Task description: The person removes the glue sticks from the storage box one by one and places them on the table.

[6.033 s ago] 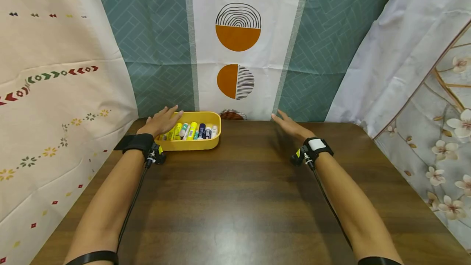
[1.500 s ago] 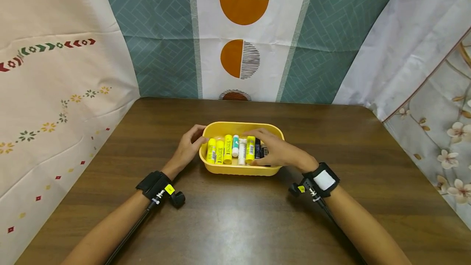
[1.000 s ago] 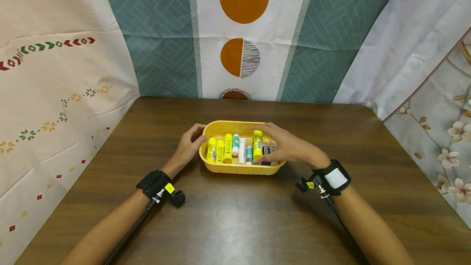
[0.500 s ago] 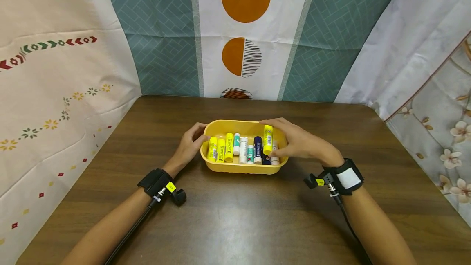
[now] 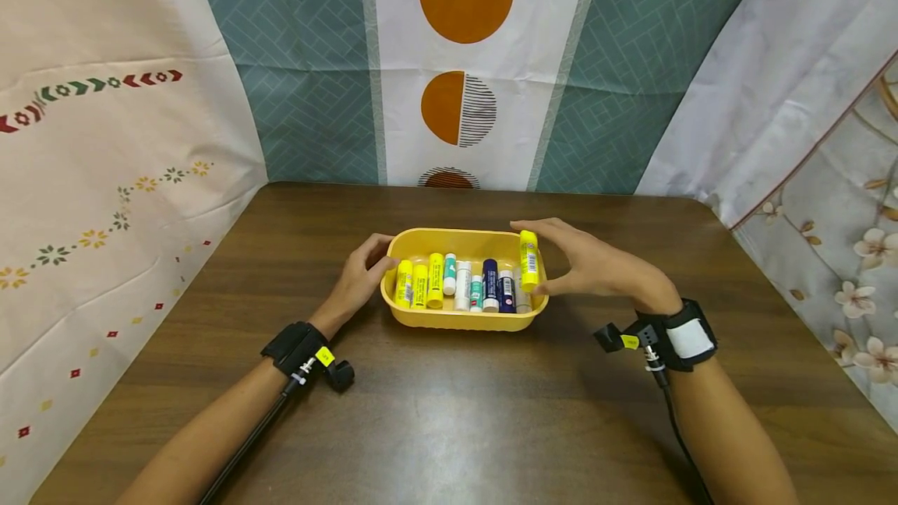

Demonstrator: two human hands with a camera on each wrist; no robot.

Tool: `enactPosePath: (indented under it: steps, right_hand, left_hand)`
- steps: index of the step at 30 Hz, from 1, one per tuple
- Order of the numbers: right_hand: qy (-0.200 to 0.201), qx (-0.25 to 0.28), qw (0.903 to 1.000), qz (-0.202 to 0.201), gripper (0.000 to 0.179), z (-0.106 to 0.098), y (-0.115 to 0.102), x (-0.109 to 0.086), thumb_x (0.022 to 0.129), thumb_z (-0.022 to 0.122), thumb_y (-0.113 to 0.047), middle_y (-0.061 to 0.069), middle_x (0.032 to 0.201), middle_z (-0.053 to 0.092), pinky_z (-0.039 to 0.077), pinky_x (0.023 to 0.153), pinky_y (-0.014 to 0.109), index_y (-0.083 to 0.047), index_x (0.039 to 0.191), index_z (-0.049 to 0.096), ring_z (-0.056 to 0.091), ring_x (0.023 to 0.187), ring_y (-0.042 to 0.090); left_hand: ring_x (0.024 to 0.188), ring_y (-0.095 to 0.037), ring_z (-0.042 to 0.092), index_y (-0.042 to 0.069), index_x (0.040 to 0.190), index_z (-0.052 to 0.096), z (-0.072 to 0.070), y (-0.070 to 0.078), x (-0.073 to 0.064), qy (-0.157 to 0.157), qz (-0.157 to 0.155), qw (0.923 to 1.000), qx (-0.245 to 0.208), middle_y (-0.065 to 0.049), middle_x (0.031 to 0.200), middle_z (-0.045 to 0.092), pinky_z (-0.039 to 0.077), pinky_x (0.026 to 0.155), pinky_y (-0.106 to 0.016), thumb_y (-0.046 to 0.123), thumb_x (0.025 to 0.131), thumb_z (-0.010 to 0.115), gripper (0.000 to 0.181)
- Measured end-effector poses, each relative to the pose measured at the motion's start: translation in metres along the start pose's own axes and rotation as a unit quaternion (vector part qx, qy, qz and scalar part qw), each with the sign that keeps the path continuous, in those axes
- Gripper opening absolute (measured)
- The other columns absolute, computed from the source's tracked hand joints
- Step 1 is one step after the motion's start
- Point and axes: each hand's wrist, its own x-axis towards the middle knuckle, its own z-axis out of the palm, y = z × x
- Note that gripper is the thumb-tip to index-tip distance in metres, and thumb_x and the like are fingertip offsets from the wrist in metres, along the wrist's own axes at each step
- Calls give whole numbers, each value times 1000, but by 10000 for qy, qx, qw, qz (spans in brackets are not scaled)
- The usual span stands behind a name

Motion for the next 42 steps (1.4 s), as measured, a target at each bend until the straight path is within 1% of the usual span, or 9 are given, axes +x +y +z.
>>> enactPosePath:
  steps: [4, 11, 17, 23, 27, 31, 33, 38, 42]
  right_hand:
    - [48, -79, 9999, 109, 93, -6, 5, -6, 83, 84, -19, 7, 162, 31, 33, 112, 61, -22, 159, 31, 30, 146, 31]
    - [65, -111, 9990, 438, 96, -16, 12, -15, 82, 86, -21, 11, 161, 30, 30, 112, 66, -20, 159, 29, 28, 146, 37]
    - [-149, -73, 9980, 608, 99, -18, 21, -16, 81, 86, -18, 14, 163, 26, 29, 112, 67, -17, 160, 27, 24, 148, 39]
    - [-605, 220, 9942, 858, 103, -12, 33, -13, 79, 87, -15, 18, 163, 24, 28, 112, 67, -18, 161, 24, 25, 148, 42]
    - [-823, 366, 9920, 888, 108, -4, 38, -6, 79, 87, -17, 22, 160, 29, 28, 112, 67, -16, 162, 17, 29, 145, 44]
    - [-913, 582, 9908, 810, 113, 2, 37, 1, 79, 87, -14, 25, 158, 31, 27, 112, 68, -14, 162, 10, 29, 145, 46]
    - [-947, 623, 9902, 821, 116, 4, 37, 3, 79, 88, -13, 24, 158, 31, 26, 112, 68, -16, 163, 9, 27, 146, 45]
    - [-922, 555, 9898, 934, 118, 11, 36, 5, 78, 88, -13, 18, 162, 26, 23, 114, 68, -23, 163, 8, 24, 148, 42]
    - [-928, 555, 9897, 939, 119, 17, 37, 7, 77, 88, -10, 19, 162, 27, 24, 114, 66, -24, 164, 7, 25, 148, 41]
  left_hand:
    - [126, -39, 53, -7, 136, 52, 0, 0, 0, -15, 2, 10000, 29, -26, 136, 56, 39, 111, -52, 4, 100, 55, 37]
    - [128, -39, 52, -6, 136, 51, 1, 0, -1, 1, -9, 10000, 97, -25, 137, 56, 38, 112, -53, 4, 100, 54, 38]
    - [128, -37, 52, -5, 136, 52, 1, 0, 0, -13, -13, 9999, 106, -24, 137, 56, 38, 112, -53, 5, 100, 55, 37]
    - [128, -37, 52, -6, 136, 52, 1, 1, -1, 6, 9, 9999, 135, -24, 137, 56, 38, 112, -53, 5, 100, 55, 37]
    - [128, -38, 53, -7, 135, 52, 1, 1, -1, 31, 32, 9999, 102, -25, 136, 57, 38, 111, -53, 5, 100, 56, 37]
    - [128, -38, 53, -7, 135, 52, -1, 1, -3, 68, 9, 9999, 96, -25, 136, 57, 38, 111, -53, 4, 100, 55, 37]
    - [129, -38, 52, -7, 135, 52, -1, 0, -3, 60, 14, 9999, 81, -26, 137, 56, 38, 111, -53, 4, 100, 55, 37]
    - [129, -37, 51, -6, 136, 51, -2, -1, -3, -5, 51, 10000, 9, -24, 138, 55, 38, 111, -53, 4, 101, 54, 37]
    - [126, -38, 52, -5, 136, 52, -3, -2, -3, -39, 108, 9999, 0, -24, 137, 56, 40, 110, -53, 4, 101, 55, 36]
